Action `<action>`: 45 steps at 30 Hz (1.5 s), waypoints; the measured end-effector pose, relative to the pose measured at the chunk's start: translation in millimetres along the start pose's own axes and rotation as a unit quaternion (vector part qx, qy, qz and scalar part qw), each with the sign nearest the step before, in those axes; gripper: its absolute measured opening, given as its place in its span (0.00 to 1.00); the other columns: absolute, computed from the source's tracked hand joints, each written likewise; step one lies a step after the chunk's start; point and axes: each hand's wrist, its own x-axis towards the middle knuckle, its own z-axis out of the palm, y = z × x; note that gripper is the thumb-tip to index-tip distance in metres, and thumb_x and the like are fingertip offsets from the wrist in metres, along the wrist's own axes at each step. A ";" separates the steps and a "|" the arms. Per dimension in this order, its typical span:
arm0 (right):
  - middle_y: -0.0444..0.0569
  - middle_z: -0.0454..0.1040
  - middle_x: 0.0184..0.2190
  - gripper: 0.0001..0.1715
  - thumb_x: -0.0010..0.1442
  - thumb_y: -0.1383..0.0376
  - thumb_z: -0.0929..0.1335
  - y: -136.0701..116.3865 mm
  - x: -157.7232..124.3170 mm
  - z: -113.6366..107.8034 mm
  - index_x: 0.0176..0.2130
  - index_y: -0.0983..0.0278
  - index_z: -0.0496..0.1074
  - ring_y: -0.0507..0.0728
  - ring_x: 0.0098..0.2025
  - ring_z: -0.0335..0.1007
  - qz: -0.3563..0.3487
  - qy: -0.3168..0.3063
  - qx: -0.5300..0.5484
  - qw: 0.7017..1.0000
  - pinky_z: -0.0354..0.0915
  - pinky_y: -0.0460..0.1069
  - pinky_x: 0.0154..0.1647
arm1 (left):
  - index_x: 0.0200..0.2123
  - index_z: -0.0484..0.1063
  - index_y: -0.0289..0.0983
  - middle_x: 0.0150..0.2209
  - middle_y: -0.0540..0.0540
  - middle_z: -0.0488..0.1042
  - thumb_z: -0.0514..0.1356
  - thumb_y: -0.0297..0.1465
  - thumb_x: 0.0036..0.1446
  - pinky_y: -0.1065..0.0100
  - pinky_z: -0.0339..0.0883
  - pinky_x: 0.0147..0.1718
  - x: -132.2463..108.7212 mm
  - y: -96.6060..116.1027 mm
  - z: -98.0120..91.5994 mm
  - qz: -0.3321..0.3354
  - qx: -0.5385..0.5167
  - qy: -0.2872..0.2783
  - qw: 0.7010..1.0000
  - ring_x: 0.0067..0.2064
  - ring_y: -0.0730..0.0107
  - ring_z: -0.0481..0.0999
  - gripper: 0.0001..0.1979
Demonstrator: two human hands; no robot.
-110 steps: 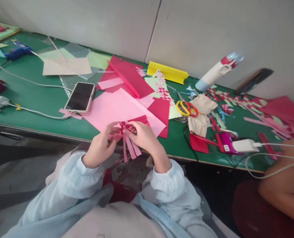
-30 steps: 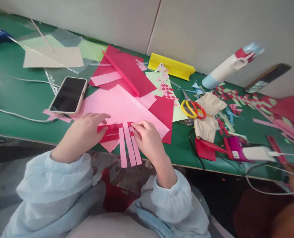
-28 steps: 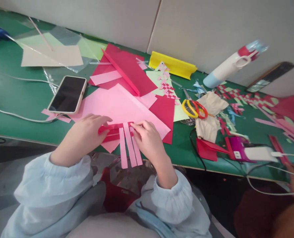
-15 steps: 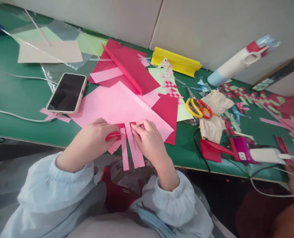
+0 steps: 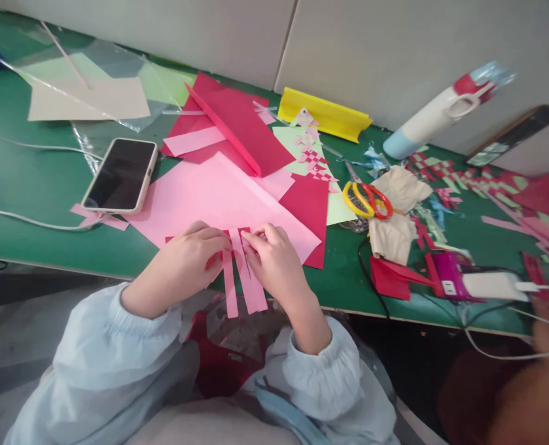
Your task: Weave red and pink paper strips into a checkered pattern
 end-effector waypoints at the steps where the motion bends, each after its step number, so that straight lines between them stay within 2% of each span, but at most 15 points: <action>1: 0.56 0.70 0.43 0.18 0.67 0.67 0.61 0.2 0.0 0.2 0.52 0.64 0.74 0.61 0.46 0.65 0.000 0.000 0.002 1.000 0.67 0.55 0.46 | 0.40 0.76 0.35 0.43 0.43 0.78 0.54 0.23 0.59 0.58 0.70 0.44 0.5 -0.2 0.9 0.006 0.001 0.004 1.000 0.46 0.57 0.72 0.12; 8: 0.55 0.71 0.43 0.17 0.66 0.67 0.62 0.3 1.1 0.8 0.51 0.65 0.74 0.61 0.47 0.65 0.005 0.000 0.012 1.000 0.68 0.56 0.49 | 0.40 0.76 0.34 0.42 0.42 0.78 0.53 0.23 0.59 0.56 0.71 0.44 1.6 0.1 2.0 0.014 0.008 0.015 1.000 0.46 0.55 0.73 0.12; 15: 0.55 0.73 0.45 0.19 0.65 0.68 0.64 5.7 -0.6 -4.0 0.54 0.67 0.71 0.61 0.50 0.67 0.015 0.008 0.054 0.998 0.67 0.56 0.51 | 0.39 0.76 0.34 0.38 0.41 0.78 0.50 0.22 0.59 0.56 0.71 0.42 -0.9 -0.1 -1.6 -0.030 0.012 0.021 0.999 0.44 0.56 0.73 0.14; 21: 0.54 0.74 0.40 0.13 0.64 0.68 0.65 12.5 -3.0 -10.3 0.46 0.65 0.75 0.61 0.47 0.68 0.031 0.024 0.044 0.998 0.67 0.55 0.49 | 0.36 0.77 0.34 0.35 0.41 0.78 0.49 0.21 0.57 0.58 0.70 0.36 -1.9 1.6 -6.9 -0.046 0.044 0.001 0.998 0.40 0.57 0.74 0.16; 25: 0.52 0.75 0.37 0.10 0.64 0.67 0.66 15.2 -3.1 -11.1 0.41 0.63 0.78 0.60 0.45 0.69 0.035 0.018 0.050 0.998 0.66 0.55 0.47 | 0.35 0.78 0.36 0.33 0.42 0.78 0.49 0.21 0.56 0.61 0.68 0.33 -2.7 2.8 -8.1 -0.052 0.052 0.007 0.997 0.39 0.58 0.74 0.16; 34: 0.50 0.73 0.35 0.12 0.63 0.68 0.67 12.7 -3.7 -11.1 0.44 0.61 0.79 0.59 0.44 0.68 0.017 0.006 0.064 0.998 0.66 0.53 0.47 | 0.30 0.78 0.37 0.30 0.44 0.79 0.48 0.20 0.55 0.62 0.68 0.34 -5.4 0.3 -7.7 -0.026 0.019 0.006 0.999 0.36 0.60 0.75 0.18; 45: 0.50 0.73 0.35 0.11 0.63 0.67 0.67 13.3 -4.0 -10.1 0.43 0.61 0.79 0.59 0.44 0.67 0.016 0.004 0.061 0.998 0.66 0.54 0.46 | 0.29 0.78 0.38 0.28 0.44 0.78 0.48 0.21 0.55 0.63 0.69 0.32 -5.4 -0.1 -8.2 -0.042 0.036 -0.005 0.998 0.35 0.62 0.75 0.18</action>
